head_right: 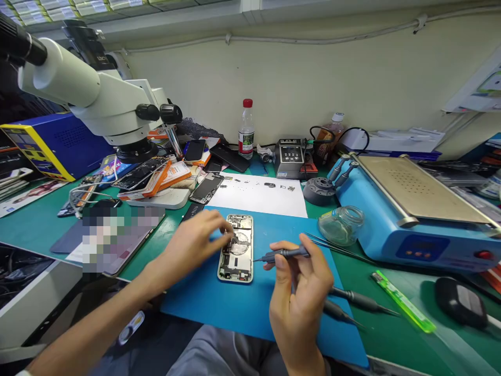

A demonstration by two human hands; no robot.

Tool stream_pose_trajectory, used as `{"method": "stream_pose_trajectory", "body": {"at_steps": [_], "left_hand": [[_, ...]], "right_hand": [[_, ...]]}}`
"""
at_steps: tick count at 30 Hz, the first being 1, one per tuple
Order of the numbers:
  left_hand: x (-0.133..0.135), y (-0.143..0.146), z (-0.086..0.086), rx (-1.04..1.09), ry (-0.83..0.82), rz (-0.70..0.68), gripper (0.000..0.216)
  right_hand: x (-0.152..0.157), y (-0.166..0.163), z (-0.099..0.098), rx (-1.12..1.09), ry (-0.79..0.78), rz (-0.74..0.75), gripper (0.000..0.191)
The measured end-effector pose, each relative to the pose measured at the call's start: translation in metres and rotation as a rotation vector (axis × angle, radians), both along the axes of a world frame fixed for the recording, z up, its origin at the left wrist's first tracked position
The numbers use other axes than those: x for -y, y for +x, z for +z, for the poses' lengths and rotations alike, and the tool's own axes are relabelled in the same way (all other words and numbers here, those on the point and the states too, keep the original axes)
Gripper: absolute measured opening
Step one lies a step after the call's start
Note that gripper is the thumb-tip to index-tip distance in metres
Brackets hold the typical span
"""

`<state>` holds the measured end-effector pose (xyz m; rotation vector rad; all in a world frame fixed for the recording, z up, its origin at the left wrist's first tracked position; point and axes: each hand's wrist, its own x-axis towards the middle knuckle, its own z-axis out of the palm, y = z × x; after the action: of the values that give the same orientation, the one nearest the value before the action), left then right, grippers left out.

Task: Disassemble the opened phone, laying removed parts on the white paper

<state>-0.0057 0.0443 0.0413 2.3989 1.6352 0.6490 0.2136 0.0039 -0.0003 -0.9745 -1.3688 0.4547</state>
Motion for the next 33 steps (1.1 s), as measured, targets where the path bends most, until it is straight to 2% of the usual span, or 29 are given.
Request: {"method": "stream_pose_trajectory", "body": {"at_steps": [3, 6, 9, 15, 24, 29, 33], "left_hand": [[-0.029, -0.017, 0.008, -0.099, 0.062, 0.172, 0.018], [-0.049, -0.021, 0.008, -0.196, 0.073, 0.191, 0.016], [-0.056, -0.016, 0.002, -0.272, 0.08, 0.17, 0.016], [-0.055, -0.014, -0.004, -0.325, 0.073, 0.171, 0.016], [-0.054, -0.017, -0.01, -0.254, 0.062, 0.187, 0.018], [-0.049, -0.023, 0.001, -0.184, 0.079, 0.23, 0.022], [-0.024, -0.032, 0.008, -0.124, 0.08, 0.259, 0.024]], "right_hand": [[0.001, -0.001, 0.002, -0.002, 0.001, 0.002, 0.043], [0.001, -0.001, 0.002, -0.025, -0.019, -0.004, 0.043], [0.001, -0.001, 0.001, -0.066, -0.047, -0.013, 0.045], [0.002, 0.0, 0.002, -0.091, -0.069, -0.008, 0.043], [0.003, 0.0, 0.002, -0.085, -0.068, -0.019, 0.045], [0.003, 0.001, 0.001, -0.095, -0.073, -0.034, 0.044], [0.002, 0.002, 0.002, -0.094, -0.095, -0.069, 0.046]]}}
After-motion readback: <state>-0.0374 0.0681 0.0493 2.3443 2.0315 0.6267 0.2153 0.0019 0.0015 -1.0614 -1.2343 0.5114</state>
